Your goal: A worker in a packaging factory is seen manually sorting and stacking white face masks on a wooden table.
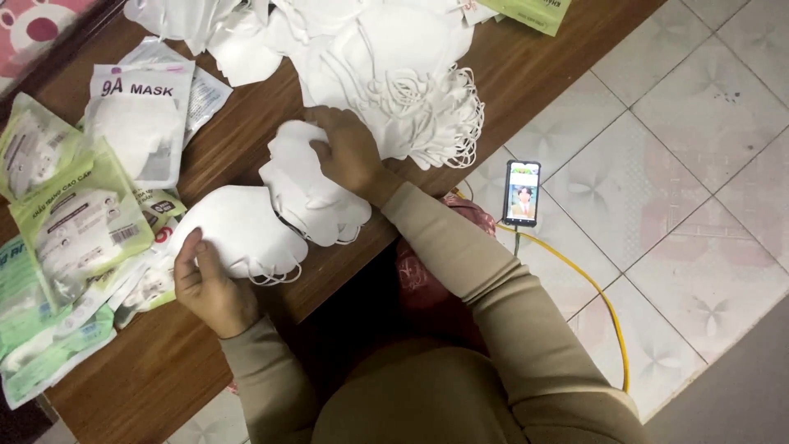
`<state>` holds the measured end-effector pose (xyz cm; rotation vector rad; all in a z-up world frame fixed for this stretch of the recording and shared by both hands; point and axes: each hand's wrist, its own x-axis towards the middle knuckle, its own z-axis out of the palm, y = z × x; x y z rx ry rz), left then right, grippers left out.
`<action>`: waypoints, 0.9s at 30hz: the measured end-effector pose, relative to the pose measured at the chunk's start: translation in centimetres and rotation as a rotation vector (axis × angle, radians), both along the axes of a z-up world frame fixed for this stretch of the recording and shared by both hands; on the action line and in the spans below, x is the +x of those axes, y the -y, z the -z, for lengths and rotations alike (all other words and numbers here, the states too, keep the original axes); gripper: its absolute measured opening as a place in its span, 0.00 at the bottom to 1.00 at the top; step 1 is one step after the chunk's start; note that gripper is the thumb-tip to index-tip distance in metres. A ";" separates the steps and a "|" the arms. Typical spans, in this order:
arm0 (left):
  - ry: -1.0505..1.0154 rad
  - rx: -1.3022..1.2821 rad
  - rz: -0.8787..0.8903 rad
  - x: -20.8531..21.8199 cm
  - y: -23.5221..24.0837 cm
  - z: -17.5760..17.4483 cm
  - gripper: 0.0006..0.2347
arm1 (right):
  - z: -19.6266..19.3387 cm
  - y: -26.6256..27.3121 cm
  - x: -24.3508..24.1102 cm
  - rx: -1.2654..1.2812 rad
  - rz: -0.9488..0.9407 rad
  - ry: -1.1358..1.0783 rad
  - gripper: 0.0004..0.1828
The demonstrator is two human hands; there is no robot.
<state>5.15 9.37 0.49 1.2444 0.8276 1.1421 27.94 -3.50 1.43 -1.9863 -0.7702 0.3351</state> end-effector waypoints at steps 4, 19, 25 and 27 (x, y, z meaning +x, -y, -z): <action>-0.015 0.029 -0.026 0.5 0.6 -0.9 0.06 | 2.1 -0.7 -0.2 0.507 0.038 -0.257 0.18; 0.013 0.077 0.092 2.0 2.5 -0.6 0.09 | 3.5 -2.7 -4.8 0.483 -0.239 -0.737 0.15; -0.028 0.173 0.048 0.2 0.6 -0.9 0.11 | 1.8 -1.4 -1.6 0.123 -0.262 -0.315 0.19; -0.015 0.304 0.025 -0.6 -0.4 -0.5 0.15 | 3.8 -1.8 -0.1 -0.333 -0.243 0.211 0.24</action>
